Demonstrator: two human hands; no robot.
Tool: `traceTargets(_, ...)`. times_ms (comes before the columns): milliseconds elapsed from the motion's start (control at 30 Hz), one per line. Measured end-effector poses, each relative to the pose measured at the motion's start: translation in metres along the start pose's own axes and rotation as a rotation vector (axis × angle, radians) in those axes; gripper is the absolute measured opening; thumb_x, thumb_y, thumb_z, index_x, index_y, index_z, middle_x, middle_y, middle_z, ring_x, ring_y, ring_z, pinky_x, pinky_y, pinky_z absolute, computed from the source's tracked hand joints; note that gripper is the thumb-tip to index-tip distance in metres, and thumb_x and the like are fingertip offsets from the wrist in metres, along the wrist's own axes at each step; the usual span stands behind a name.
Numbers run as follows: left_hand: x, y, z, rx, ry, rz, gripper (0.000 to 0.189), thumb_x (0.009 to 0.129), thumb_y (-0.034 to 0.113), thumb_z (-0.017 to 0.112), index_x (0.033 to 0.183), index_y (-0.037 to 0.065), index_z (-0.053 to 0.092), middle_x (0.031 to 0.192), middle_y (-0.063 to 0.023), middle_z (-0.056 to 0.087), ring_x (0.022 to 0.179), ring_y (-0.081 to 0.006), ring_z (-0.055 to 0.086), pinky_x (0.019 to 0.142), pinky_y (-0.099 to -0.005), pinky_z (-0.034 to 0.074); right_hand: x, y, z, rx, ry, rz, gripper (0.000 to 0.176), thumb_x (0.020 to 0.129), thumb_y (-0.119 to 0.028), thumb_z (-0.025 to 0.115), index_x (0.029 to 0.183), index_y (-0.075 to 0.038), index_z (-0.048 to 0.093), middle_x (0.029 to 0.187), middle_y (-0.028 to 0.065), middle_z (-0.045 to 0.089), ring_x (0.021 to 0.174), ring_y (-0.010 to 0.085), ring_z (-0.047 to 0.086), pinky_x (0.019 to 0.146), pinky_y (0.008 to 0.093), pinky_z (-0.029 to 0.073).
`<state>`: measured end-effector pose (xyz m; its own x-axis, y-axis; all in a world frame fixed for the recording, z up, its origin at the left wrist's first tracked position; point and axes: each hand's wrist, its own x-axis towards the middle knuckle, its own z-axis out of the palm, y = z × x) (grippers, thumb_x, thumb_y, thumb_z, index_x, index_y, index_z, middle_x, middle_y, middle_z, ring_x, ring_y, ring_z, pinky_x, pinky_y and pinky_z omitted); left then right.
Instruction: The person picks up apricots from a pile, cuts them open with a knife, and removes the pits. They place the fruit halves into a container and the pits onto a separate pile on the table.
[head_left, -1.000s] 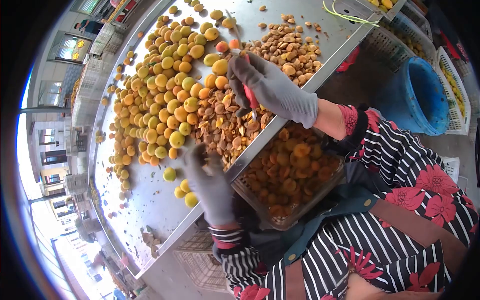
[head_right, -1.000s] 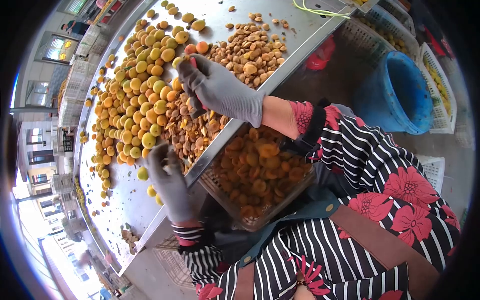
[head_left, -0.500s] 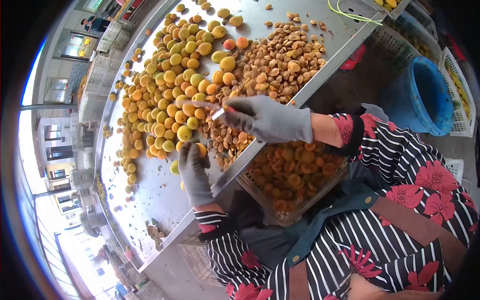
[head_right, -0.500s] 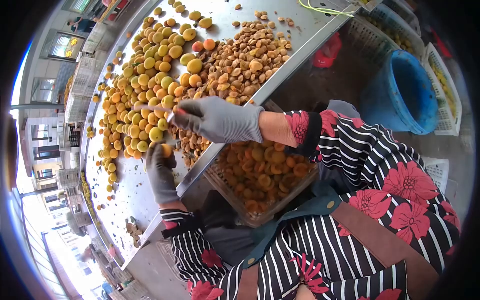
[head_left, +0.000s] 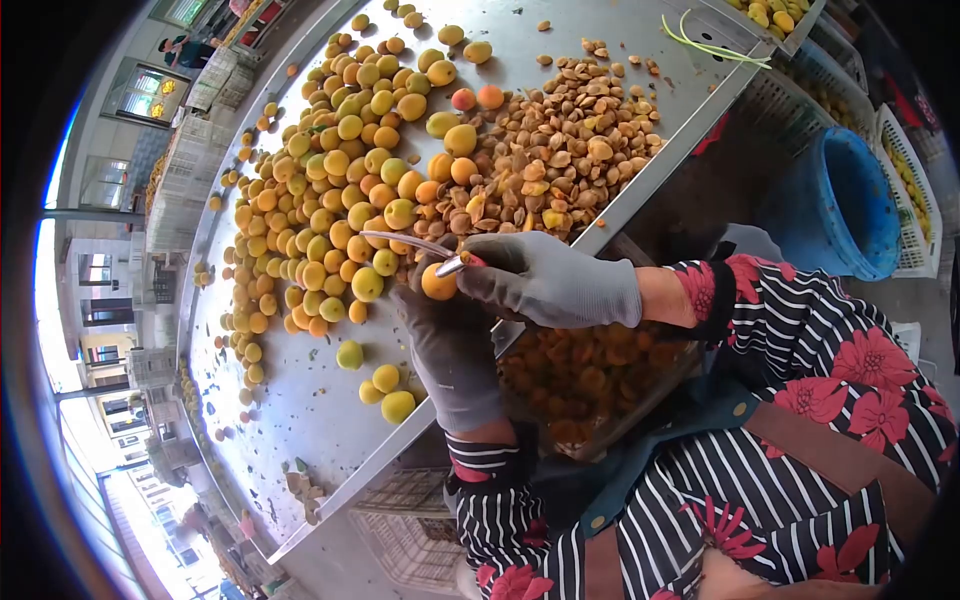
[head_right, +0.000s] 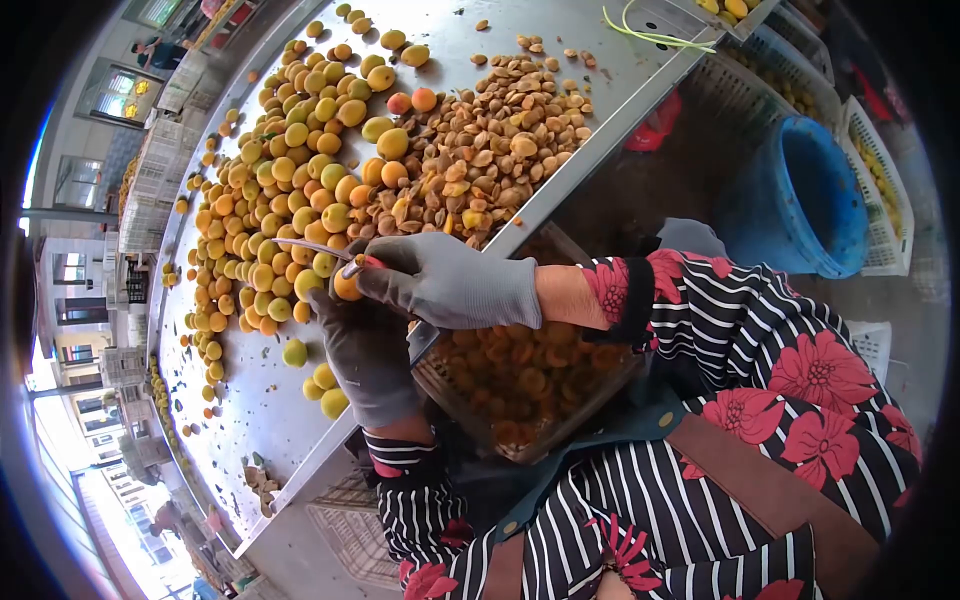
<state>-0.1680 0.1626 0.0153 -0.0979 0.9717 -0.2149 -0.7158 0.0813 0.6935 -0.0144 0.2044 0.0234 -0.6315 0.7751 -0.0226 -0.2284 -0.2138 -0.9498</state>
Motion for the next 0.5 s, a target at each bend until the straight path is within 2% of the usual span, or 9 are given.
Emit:
traceTargets(100,-0.006,0.001,0.005,0.062,-0.028,0.016,0.05,0.106,0.044,0.049,0.133,0.003,0.056,0.122,-0.0121,0.067,0.111,-0.0254,0.066,0.097,-0.0388,0.053,0.003,0.0,-0.003,-0.035,0.012,0.011,0.028,0.105,-0.034,0.057,0.115,-0.008,0.06,0.087,-0.0074,0.055,0.074,0.0022,0.048,0.064,0.02,0.042)
traceTargets(167,-0.009,0.002,0.003,0.113,-0.019,0.023,0.051,0.106,0.044,0.048,0.135,0.002,0.055,0.122,-0.0127,0.067,0.111,-0.0251,0.065,0.096,-0.0381,0.053,0.004,0.002,-0.002,-0.05,0.053,0.014,0.036,0.105,-0.038,0.056,0.105,-0.002,0.061,0.078,-0.0006,0.056,0.072,0.0091,0.051,0.065,0.0283,0.045)
traceTargets(200,-0.009,0.003,0.001,0.117,-0.016,0.024,0.051,0.106,0.044,0.048,0.134,0.002,0.055,0.122,-0.0128,0.067,0.112,-0.0246,0.065,0.096,-0.0379,0.054,0.006,0.006,-0.001,-0.05,0.049,0.014,0.036,0.105,-0.038,0.056,0.105,-0.002,0.061,0.078,-0.0006,0.056,0.072,0.0091,0.051,0.065,0.0283,0.045)
traceTargets(267,-0.009,0.002,-0.002,0.123,-0.011,0.028,0.052,0.106,0.044,0.048,0.134,0.001,0.055,0.122,-0.0129,0.067,0.113,-0.0241,0.064,0.096,-0.0377,0.054,0.008,0.016,0.002,-0.053,0.113,-0.175,0.035,0.105,-0.036,0.055,0.107,-0.001,0.06,0.079,0.0039,0.058,0.073,0.0126,0.053,0.067,0.0302,0.047)
traceTargets(333,-0.006,-0.003,0.0,0.218,0.147,0.081,0.052,0.107,0.047,0.043,0.132,0.003,0.056,0.11,-0.0073,0.066,0.094,-0.0156,0.065,0.08,-0.0289,0.053,0.003,0.011,0.004,-0.114,0.108,-0.186,0.035,0.106,-0.035,0.054,0.108,-0.001,0.059,0.08,0.0072,0.06,0.073,0.0156,0.054,0.069,0.032,0.047)
traceTargets(367,-0.006,-0.005,0.004,0.218,0.149,0.081,0.052,0.107,0.047,0.043,0.132,0.003,0.056,0.11,-0.0073,0.066,0.094,-0.0156,0.065,0.08,-0.0289,0.053,0.001,0.009,0.005,-0.176,0.107,-0.198,0.035,0.106,-0.035,0.052,0.109,-0.001,0.058,0.082,0.0106,0.062,0.074,0.0187,0.056,0.07,0.0338,0.048)
traceTargets(400,-0.006,-0.006,0.011,0.22,0.144,0.115,0.052,0.107,0.048,0.043,0.13,0.003,0.057,0.109,-0.0065,0.066,0.092,-0.0141,0.064,0.078,-0.0274,0.052,0.0,0.008,0.007,-0.175,0.107,-0.197,0.035,0.106,-0.035,0.052,0.109,-0.001,0.058,0.082,0.0106,0.062,0.074,0.0187,0.056,0.07,0.0338,0.048)
traceTargets(467,-0.006,-0.007,0.014,0.221,0.136,0.145,0.053,0.107,0.048,0.043,0.128,0.002,0.057,0.107,-0.0058,0.067,0.089,-0.0126,0.064,0.077,-0.026,0.051,-0.001,0.006,0.007,-0.226,0.093,-0.277,0.037,0.107,-0.035,0.052,0.122,-0.002,0.058,0.099,0.0028,0.065,0.087,0.0096,0.056,0.074,0.0282,0.049)
traceTargets(500,-0.006,-0.007,0.012,0.256,0.112,0.148,0.053,0.107,0.048,0.043,0.127,0.002,0.057,0.105,-0.0056,0.067,0.087,-0.0123,0.063,0.075,-0.0258,0.051,-0.002,0.005,0.006,-0.228,0.096,-0.277,0.037,0.107,-0.035,0.052,0.122,-0.002,0.058,0.099,0.0028,0.065,0.087,0.0096,0.056,0.074,0.0282,0.049)
